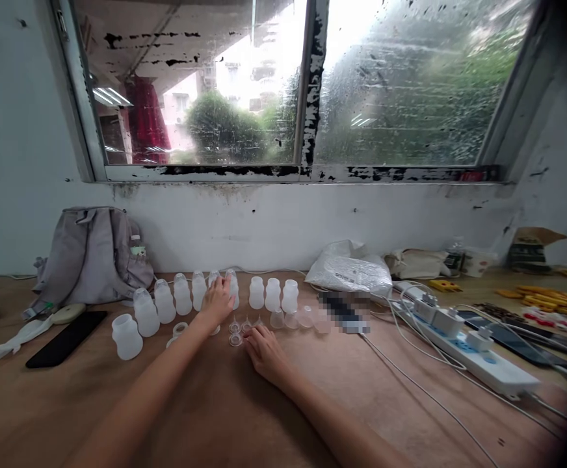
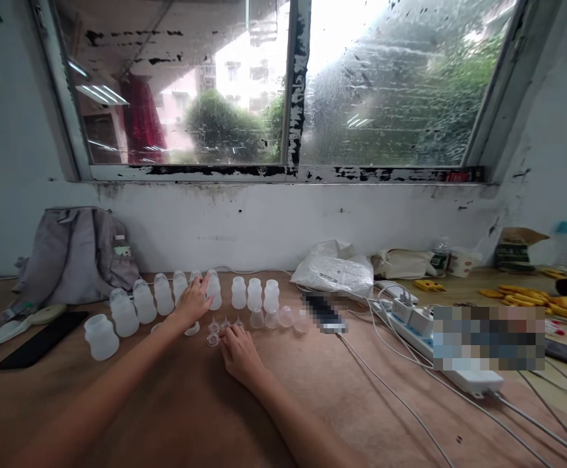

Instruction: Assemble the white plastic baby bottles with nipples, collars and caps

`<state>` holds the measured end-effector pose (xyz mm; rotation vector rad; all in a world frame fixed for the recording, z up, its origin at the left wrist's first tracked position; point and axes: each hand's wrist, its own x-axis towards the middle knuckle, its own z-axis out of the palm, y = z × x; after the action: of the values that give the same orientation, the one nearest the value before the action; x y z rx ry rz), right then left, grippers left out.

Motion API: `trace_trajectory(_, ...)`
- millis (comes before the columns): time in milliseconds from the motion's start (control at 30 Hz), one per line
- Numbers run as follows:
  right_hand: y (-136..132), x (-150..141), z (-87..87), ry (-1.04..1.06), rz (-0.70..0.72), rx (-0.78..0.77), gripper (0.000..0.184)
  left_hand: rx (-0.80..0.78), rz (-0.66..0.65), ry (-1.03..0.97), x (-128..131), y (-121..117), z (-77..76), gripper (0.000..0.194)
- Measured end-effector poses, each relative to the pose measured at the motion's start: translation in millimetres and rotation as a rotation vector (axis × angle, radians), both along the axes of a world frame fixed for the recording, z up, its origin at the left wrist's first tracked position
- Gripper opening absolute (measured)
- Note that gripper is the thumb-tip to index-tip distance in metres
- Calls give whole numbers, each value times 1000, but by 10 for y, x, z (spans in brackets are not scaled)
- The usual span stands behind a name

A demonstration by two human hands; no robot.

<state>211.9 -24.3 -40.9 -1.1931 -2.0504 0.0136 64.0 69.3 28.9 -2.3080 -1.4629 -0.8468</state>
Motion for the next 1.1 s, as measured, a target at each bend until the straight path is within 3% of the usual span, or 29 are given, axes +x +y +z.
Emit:
trace_trajectory(167,5,50,4,0,-3,40,12,55,25,-96,216,291,96,41)
trace_trajectory(300,8,66,22,39,1,62,23,84,3,-190,166,295,31,30)
trace_trajectory(433,36,81,28,221,7,104,31,117,-37,-286,69,75,-25,33)
trace_trajectory(633,79,119,57,505,-15,123,24,279,-214,-641,28,-584,75,36)
trace_trajectory(733,89,144,96,599,-46,69,21,196,-335,-635,47,-899,2,33)
trace_trajectory(833,94,174,134,673,-74,28,17,96,-459,-561,84,-1068,-178,32)
trace_trajectory(900,95,193,155,707,-75,7,14,20,-488,-555,119,-1087,-308,35)
trace_trajectory(1033,76,210,209,783,-46,-41,19,-241,-479,-678,186,-999,-504,64)
trace_trajectory(1100,46,199,250,821,13,-68,23,-384,-522,-673,200,-956,-562,68)
